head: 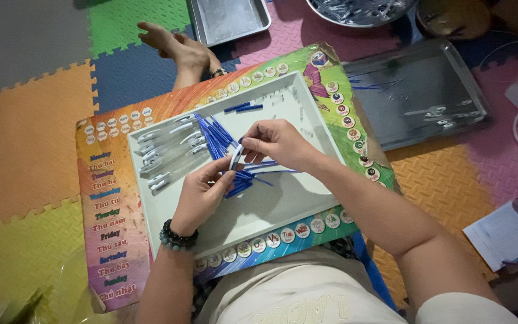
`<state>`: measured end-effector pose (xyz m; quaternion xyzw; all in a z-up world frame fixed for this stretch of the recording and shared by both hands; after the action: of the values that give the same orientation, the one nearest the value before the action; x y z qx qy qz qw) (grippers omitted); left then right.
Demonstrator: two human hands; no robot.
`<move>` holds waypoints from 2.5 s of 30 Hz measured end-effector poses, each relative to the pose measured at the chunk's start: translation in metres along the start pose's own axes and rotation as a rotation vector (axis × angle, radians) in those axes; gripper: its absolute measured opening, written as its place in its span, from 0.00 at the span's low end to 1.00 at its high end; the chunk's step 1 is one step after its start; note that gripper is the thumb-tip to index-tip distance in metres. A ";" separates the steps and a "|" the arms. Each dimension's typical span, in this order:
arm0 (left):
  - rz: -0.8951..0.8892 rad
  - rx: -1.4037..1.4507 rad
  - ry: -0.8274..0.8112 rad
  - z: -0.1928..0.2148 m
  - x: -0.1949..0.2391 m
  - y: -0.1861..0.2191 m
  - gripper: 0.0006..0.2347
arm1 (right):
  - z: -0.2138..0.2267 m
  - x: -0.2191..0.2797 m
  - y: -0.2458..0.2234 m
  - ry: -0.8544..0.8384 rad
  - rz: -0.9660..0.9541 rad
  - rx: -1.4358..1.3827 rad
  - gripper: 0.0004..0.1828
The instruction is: The person sits on a colorful foam mat and assembles blue pens by inserting blue ink cartridges into white pen bodies. They handle the components by hand, placing the assembled pens into a white tray and later transferring them to a larger orange tray.
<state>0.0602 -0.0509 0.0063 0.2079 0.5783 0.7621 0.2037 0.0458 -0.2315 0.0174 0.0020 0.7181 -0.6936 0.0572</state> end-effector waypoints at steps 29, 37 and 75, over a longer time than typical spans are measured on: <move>0.127 0.476 -0.008 0.008 -0.004 -0.006 0.25 | 0.024 -0.005 -0.011 0.111 0.207 0.720 0.04; 0.080 0.460 -0.081 0.002 -0.005 -0.005 0.25 | 0.012 -0.002 -0.016 0.058 0.177 0.391 0.09; 0.101 0.579 0.095 0.027 -0.005 -0.011 0.20 | -0.026 0.021 0.002 -0.410 -0.321 1.246 0.12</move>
<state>0.0800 -0.0291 0.0023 0.2502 0.7694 0.5835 0.0703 0.0227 -0.2076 0.0143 -0.2038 0.1498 -0.9644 0.0765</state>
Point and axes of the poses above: each hand's wrist, its own x-axis away from the middle knuckle, its own z-axis out of the back of the hand, y = z × x, the point moved 8 cm from there along -x, towards the middle knuckle, and after that the axes turned 5 degrees about z, right-handed, at the moved point
